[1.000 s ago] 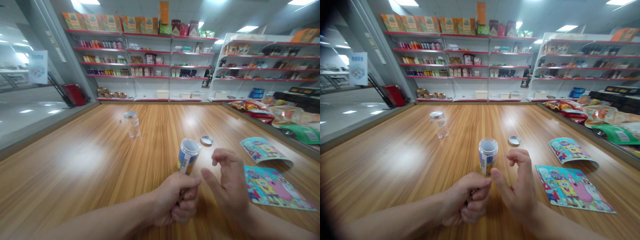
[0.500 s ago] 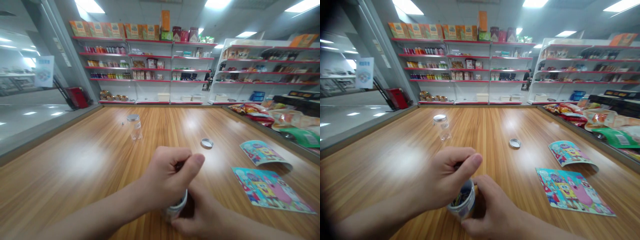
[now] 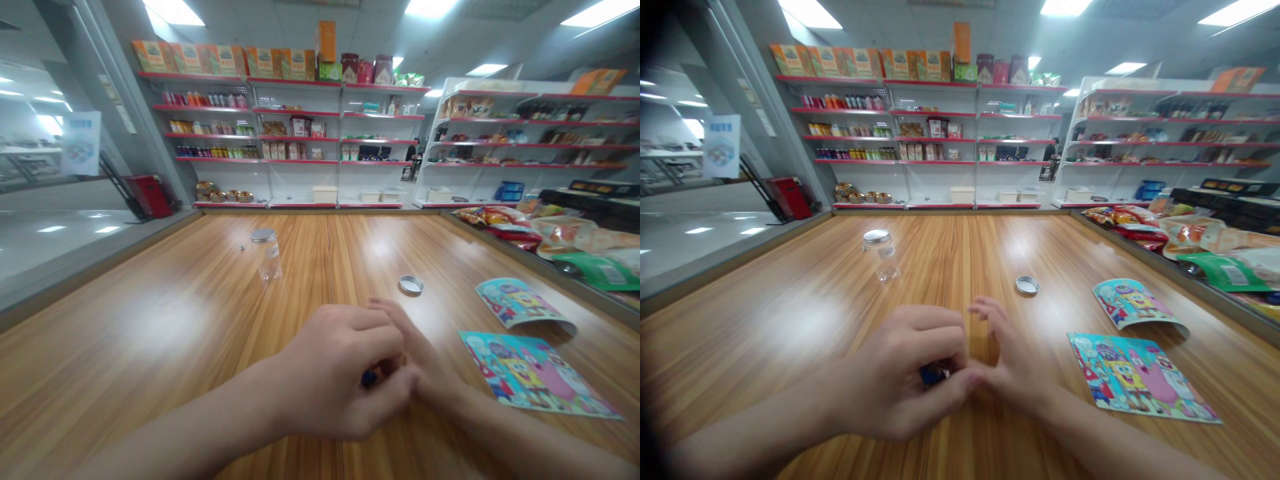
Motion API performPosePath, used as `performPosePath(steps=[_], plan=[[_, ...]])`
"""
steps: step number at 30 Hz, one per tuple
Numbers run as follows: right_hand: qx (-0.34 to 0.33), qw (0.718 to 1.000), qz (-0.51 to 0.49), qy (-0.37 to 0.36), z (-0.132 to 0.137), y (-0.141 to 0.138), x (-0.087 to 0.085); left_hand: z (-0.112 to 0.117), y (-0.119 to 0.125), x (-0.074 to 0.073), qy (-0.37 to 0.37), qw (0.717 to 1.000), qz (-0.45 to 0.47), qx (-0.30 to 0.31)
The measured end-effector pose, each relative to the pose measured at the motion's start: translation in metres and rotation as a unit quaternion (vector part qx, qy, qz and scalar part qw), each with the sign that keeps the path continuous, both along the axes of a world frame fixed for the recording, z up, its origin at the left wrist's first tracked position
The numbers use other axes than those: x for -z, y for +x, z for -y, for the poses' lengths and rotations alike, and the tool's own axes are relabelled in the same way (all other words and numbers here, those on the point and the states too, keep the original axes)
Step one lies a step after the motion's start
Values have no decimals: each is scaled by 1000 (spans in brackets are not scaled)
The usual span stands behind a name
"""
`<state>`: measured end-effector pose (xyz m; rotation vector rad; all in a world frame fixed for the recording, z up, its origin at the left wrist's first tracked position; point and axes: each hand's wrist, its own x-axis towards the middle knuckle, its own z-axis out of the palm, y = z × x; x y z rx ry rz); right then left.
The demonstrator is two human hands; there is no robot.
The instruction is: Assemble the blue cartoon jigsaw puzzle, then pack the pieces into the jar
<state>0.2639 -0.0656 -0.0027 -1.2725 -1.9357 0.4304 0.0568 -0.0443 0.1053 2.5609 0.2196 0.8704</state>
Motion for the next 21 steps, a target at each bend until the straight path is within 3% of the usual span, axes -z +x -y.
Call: performPosePath(steps=[2,3,8,15,21], plan=[[143,989,40,27,-22,24,5,-2,-1,0,18,1000,-1,-3],[182,981,57,29,-31,35,7,-3,-1,0,20,1000,-5,-5],[265,952,155,8,-49,58,18,-9,0,4,28,1000,15,-3],[273,941,198,23,-44,50,18,-13,2,7,61,994,73,-62],[172,968,173,59,-41,43,17,-19,3,21,127,978,137,-89]])
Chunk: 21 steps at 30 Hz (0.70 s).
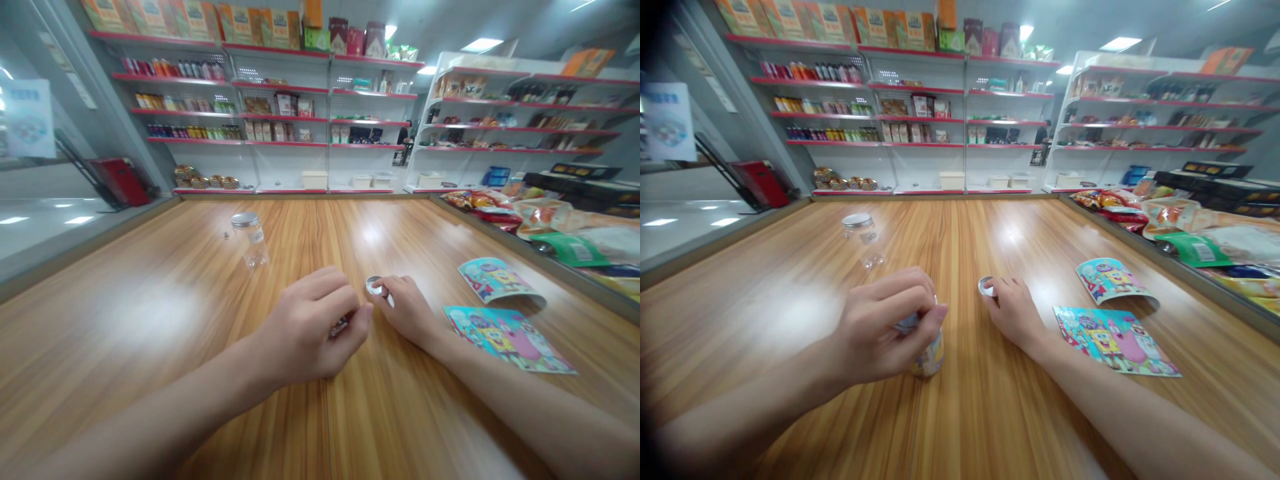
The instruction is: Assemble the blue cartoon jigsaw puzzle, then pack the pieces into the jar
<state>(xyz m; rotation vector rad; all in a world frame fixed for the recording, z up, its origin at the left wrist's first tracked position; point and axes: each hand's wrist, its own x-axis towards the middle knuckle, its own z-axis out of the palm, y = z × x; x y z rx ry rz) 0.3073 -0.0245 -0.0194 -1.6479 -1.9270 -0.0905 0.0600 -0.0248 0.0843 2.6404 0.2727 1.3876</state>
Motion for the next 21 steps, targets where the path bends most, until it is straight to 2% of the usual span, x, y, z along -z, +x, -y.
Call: performPosePath(steps=[3,6,12,17,19,21], plan=[[-27,999,-24,5,3,-4,-2,-12,2,12,24,999,38,17],[-35,998,-49,9,7,-7,-5,-22,4,21,14,998,48,28],[-59,997,-52,-10,13,-13,-8,-21,4,23,-58,994,90,30],[-31,999,-38,-12,12,-16,-4,-20,-1,24,-203,974,95,-25],[-10,999,-28,-12,13,-16,-2,-20,-2,26,-206,974,94,-7],[11,1000,-22,-10,14,-17,-2,-19,-3,27,-174,979,99,21]])
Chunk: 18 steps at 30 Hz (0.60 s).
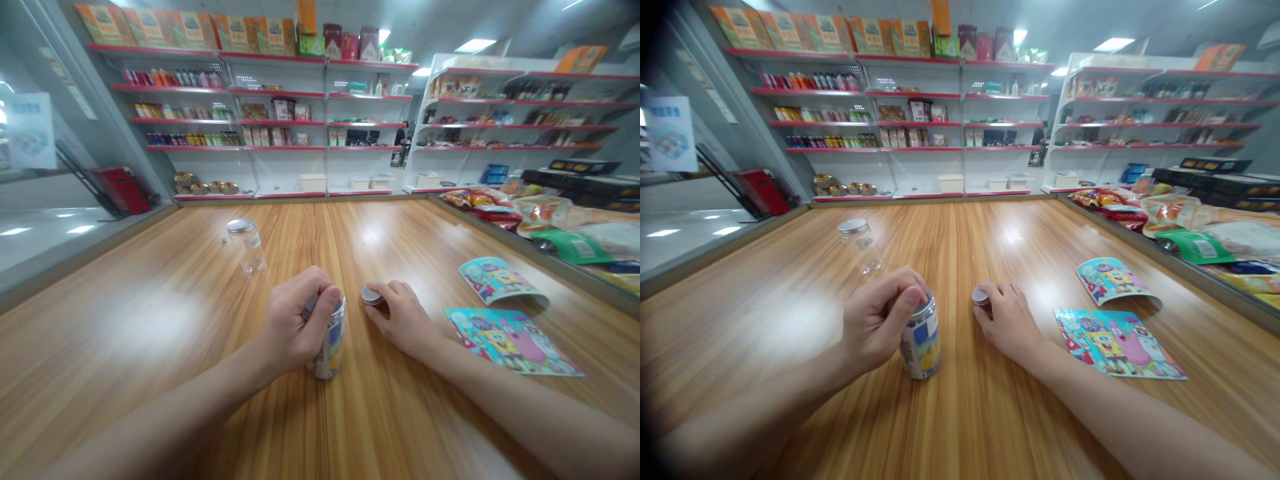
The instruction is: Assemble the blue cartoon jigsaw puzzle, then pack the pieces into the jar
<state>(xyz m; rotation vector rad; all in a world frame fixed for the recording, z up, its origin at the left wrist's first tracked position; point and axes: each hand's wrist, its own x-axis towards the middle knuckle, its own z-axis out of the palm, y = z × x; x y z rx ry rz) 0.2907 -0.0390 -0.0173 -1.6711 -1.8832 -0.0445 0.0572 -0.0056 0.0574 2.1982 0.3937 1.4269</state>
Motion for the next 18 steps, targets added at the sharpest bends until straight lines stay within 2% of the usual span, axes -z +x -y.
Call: performPosePath(steps=[4,6,8,10,12,14,17,18], plan=[[18,1000,-1,10,1,0,1,5,1,5,73,997,19,-21],[8,1000,-10,12,0,1,3,5,1,13,79,996,11,-28],[-13,1000,-25,11,-2,2,3,2,3,29,56,998,-2,12],[-34,998,-50,13,-3,2,-1,-3,5,47,18,997,-4,78],[-50,995,-88,23,0,0,-12,-6,7,63,-41,992,-49,104],[-61,988,-131,46,8,-5,-29,-8,9,71,-80,987,-86,107],[-81,976,-172,110,26,-15,-59,-8,12,71,-94,983,-104,121],[-124,967,-171,142,31,-19,-67,-8,13,69,-94,981,-102,134]])
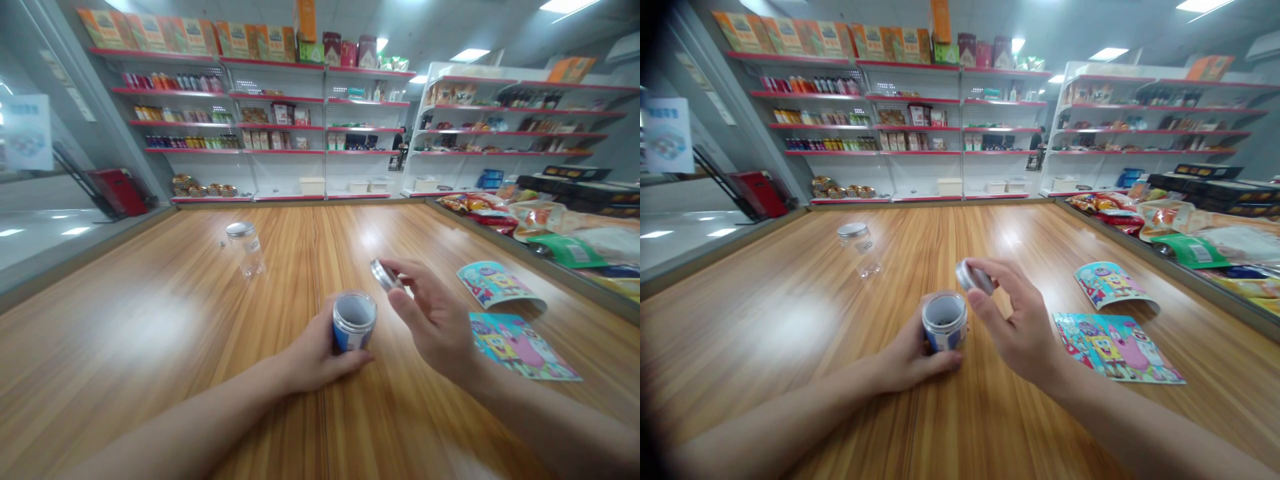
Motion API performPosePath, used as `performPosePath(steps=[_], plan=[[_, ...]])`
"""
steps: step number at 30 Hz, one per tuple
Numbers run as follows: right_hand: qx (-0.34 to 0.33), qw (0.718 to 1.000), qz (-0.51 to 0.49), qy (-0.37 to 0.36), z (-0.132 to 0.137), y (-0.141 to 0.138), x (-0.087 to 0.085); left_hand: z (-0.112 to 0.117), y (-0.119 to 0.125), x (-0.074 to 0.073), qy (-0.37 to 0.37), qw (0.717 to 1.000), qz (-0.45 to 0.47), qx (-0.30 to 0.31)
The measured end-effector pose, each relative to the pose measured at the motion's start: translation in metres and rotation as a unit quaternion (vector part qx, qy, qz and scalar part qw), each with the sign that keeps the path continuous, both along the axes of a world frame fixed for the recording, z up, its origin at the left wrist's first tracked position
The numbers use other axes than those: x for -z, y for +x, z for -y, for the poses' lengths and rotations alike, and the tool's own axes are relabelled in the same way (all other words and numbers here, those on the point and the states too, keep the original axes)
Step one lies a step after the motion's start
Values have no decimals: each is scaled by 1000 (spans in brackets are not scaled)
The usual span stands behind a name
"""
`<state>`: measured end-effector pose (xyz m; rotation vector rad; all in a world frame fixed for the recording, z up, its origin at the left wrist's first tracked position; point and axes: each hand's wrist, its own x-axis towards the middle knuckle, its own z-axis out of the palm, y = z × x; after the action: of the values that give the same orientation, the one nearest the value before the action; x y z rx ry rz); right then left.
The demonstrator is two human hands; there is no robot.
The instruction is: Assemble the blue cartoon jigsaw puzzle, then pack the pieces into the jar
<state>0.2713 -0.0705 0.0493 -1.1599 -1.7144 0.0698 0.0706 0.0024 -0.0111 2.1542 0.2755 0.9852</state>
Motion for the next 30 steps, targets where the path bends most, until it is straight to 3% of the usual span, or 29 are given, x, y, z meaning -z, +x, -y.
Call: performPosePath(steps=[2,4,13,18,21,25,26,28,30], plan=[[-75,994,72,16,9,-8,-8,1,2,-4,-6,999,5,32],[-103,990,93,12,13,-15,-8,1,3,-5,-16,998,8,53],[-95,994,52,-5,14,-22,-1,1,0,-2,-28,998,-9,56],[-78,995,66,-1,4,-14,0,-1,3,1,-18,998,-65,2],[-3,995,89,42,-11,-4,4,-6,5,6,45,990,-100,-89],[69,990,108,64,-33,25,3,-34,-4,5,73,955,-46,-283],[83,989,110,61,-38,33,1,-45,-10,2,76,933,-14,-351],[111,986,115,54,-45,49,-2,-72,-29,-4,112,842,67,-524],[133,982,125,42,-49,62,-6,-100,-53,-9,77,798,102,-589]])
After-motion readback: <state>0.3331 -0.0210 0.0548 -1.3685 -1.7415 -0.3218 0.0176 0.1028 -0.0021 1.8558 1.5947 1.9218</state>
